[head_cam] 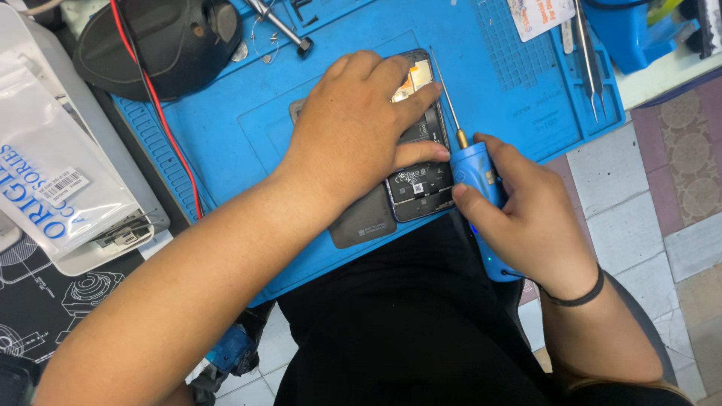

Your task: The person uses a blue electric screwdriver to remove screws from a disassembled smartphone on a blue mat, then reassembles the phone and powers it on to navigate the initial setup screens. The person then opens a small yellow packet and removes a small item.

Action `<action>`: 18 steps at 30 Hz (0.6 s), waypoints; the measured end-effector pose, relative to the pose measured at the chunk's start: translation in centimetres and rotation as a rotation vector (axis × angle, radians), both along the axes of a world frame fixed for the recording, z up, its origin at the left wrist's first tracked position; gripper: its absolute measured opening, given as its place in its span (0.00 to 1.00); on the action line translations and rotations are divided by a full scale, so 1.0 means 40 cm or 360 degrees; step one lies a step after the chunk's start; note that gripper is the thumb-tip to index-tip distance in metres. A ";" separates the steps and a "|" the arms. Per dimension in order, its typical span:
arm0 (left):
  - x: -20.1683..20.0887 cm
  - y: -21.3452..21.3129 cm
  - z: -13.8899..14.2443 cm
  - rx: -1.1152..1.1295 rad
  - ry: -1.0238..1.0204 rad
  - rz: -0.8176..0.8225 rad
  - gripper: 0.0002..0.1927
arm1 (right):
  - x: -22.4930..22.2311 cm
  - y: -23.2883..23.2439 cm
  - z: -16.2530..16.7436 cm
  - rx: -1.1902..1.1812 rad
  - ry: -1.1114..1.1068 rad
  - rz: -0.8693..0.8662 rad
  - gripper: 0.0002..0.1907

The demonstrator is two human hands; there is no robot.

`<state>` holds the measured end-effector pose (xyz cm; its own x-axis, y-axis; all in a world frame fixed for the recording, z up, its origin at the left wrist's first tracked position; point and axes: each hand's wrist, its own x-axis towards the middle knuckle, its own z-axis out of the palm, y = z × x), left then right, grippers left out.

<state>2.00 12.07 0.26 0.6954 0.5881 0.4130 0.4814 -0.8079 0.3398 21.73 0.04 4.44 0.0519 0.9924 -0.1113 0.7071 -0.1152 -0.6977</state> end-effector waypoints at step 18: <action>-0.004 -0.007 -0.006 0.0075 0.0057 -0.0008 0.40 | 0.003 0.000 0.008 -0.0123 0.0064 0.0023 0.28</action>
<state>1.82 11.79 0.01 0.7130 0.5652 0.4149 0.4885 -0.8250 0.2842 21.86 0.02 4.76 0.0317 0.9814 -0.1895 0.6806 -0.1600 -0.7150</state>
